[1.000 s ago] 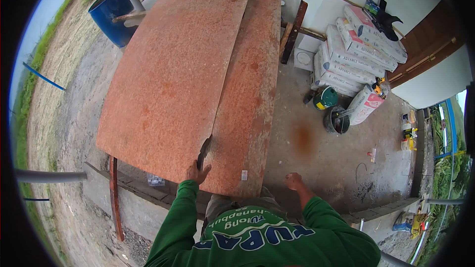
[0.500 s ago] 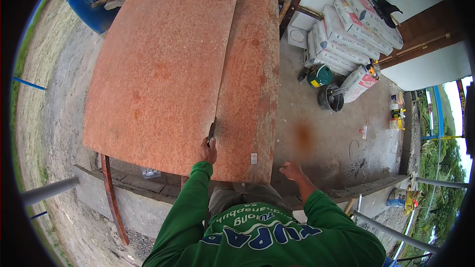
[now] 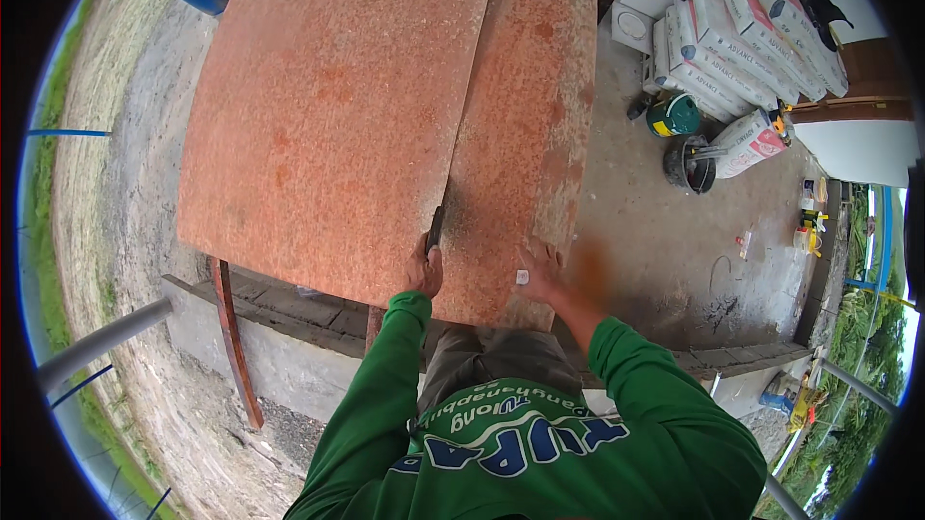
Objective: The person cuts a fiber cement board using a hand tool, repeatedly scoring and deepening a straight line across the surface of the boards stacked on a support frame.
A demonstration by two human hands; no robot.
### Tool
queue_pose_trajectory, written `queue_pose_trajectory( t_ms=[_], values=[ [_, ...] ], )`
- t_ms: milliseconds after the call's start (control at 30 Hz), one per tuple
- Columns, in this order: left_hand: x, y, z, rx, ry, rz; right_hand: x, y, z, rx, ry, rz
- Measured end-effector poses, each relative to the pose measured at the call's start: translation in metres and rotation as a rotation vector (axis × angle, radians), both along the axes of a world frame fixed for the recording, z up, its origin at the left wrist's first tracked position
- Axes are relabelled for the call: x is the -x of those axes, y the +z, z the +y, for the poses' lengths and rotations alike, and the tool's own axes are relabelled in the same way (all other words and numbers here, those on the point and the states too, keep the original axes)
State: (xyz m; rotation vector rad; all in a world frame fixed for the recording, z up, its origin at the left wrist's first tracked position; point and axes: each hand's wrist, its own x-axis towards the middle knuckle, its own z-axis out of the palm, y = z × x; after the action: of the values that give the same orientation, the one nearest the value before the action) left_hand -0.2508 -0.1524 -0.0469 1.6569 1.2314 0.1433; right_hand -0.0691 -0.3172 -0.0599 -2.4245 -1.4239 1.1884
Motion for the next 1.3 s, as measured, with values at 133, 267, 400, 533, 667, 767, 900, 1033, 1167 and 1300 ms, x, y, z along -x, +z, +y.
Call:
queue_pose_trajectory(
  t_ms=[133,267,400,533,667,767,900,1033,1167,1300],
  values=[
    [0.003,-0.004,-0.004,-0.232,-0.076,0.021,-0.020,0.026,0.079,0.106,0.102,-0.103],
    [-0.022,0.037,-0.009,-0.125,-0.019,0.189,-0.022,0.021,0.120,0.237,0.173,-0.243],
    [-0.019,0.051,0.002,-0.154,-0.026,0.226,-0.004,0.023,0.135,0.231,0.101,-0.202],
    [0.026,0.118,-0.039,-0.137,-0.054,0.279,-0.015,0.002,0.128,0.175,0.052,-0.195],
    [0.100,0.173,-0.100,-0.116,-0.045,0.290,-0.015,-0.005,0.122,0.184,0.054,-0.189],
    [0.105,0.183,-0.106,-0.022,-0.039,0.398,-0.014,0.003,0.124,0.212,0.066,-0.212],
    [0.057,0.097,-0.061,-0.071,-0.008,0.302,-0.008,0.013,0.125,0.173,0.073,-0.250],
    [-0.015,0.045,-0.007,-0.047,0.063,0.323,0.004,0.011,0.132,0.122,0.065,-0.220],
    [0.023,0.098,-0.048,0.032,0.029,0.354,-0.013,-0.003,0.122,0.140,0.114,-0.288],
    [0.100,0.170,-0.119,0.033,0.005,0.365,-0.019,-0.001,0.120,0.229,0.070,-0.281]
  ],
)
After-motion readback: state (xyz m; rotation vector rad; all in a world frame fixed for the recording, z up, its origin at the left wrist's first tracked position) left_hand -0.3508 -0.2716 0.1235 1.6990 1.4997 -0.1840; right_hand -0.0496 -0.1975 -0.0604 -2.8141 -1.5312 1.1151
